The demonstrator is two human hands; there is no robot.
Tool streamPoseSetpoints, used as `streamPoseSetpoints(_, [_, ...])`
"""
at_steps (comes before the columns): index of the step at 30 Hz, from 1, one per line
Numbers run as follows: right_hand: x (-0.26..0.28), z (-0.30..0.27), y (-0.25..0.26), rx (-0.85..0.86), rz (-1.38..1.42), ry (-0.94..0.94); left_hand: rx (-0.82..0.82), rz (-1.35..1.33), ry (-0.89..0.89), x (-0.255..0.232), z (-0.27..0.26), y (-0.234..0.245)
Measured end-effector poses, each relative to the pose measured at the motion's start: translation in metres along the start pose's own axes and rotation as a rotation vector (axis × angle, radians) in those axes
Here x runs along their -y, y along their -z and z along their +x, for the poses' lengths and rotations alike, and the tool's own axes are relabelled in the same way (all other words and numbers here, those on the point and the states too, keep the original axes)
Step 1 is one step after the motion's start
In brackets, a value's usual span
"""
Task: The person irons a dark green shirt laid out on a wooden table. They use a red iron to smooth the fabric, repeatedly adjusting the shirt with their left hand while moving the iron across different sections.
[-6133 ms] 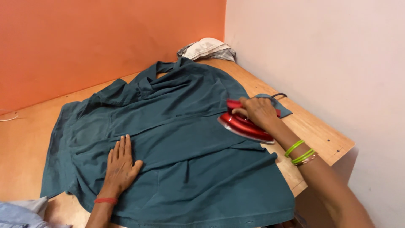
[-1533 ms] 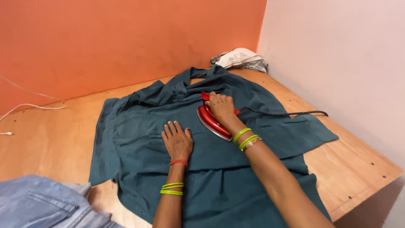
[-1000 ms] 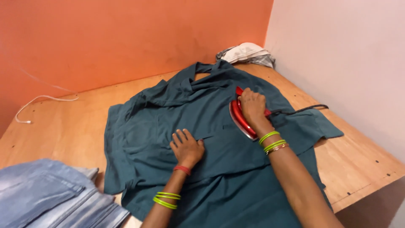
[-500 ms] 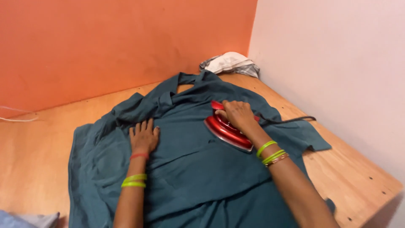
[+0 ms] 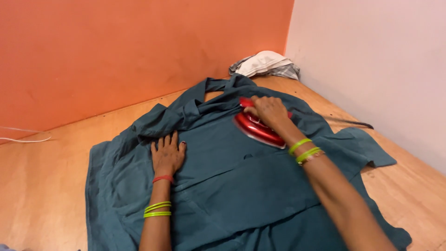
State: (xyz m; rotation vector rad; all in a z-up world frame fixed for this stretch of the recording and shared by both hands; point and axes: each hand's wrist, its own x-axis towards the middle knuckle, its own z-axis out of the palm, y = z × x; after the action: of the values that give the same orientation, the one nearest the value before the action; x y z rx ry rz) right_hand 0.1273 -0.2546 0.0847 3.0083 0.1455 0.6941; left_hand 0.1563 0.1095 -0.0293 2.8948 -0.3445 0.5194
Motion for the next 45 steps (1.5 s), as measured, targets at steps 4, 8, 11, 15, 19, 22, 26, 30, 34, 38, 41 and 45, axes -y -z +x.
streamPoseSetpoints(4, [0.018, -0.036, 0.035, -0.003, 0.242, 0.395, 0.011, -0.018, 0.012, -0.002, 0.000, 0.000])
streamPoseSetpoints(8, [0.023, -0.033, 0.035, 0.067, 0.221, 0.323, -0.012, 0.001, 0.001, -0.002, 0.002, 0.001])
streamPoseSetpoints(11, [0.027, -0.006, 0.003, -0.021, 0.097, 0.155, 0.039, -0.026, 0.034, -0.003, 0.000, 0.004])
streamPoseSetpoints(15, [0.044, 0.044, -0.054, -0.249, -0.011, -0.108, -0.015, -0.009, 0.022, -0.006, -0.001, 0.003])
streamPoseSetpoints(19, [0.062, 0.057, -0.065, -0.276, -0.006, -0.198, -0.095, -0.032, -0.013, -0.004, 0.001, 0.001])
streamPoseSetpoints(22, [0.064, 0.034, -0.032, -0.224, 0.074, -0.025, 0.017, -0.019, 0.039, -0.002, 0.002, 0.000])
streamPoseSetpoints(26, [0.079, -0.011, 0.024, -0.054, 0.207, 0.327, -0.066, -0.025, -0.013, 0.001, 0.001, -0.005])
streamPoseSetpoints(30, [0.094, -0.019, 0.049, 0.148, 0.269, 0.429, -0.121, -0.052, -0.032, 0.005, 0.005, -0.006])
streamPoseSetpoints(34, [0.113, 0.009, 0.015, 0.061, 0.228, 0.279, -0.275, -0.107, -0.119, 0.020, 0.005, 0.002])
streamPoseSetpoints(38, [0.146, 0.061, -0.038, -0.097, 0.199, 0.022, -0.348, 0.080, 0.000, 0.033, -0.004, 0.017])
streamPoseSetpoints(41, [0.165, 0.082, -0.058, -0.140, 0.202, -0.083, -0.335, 0.125, 0.085, 0.033, -0.006, 0.026])
streamPoseSetpoints(45, [0.157, 0.067, -0.048, -0.204, 0.227, 0.004, -0.310, 0.044, -0.001, 0.032, -0.008, 0.013])
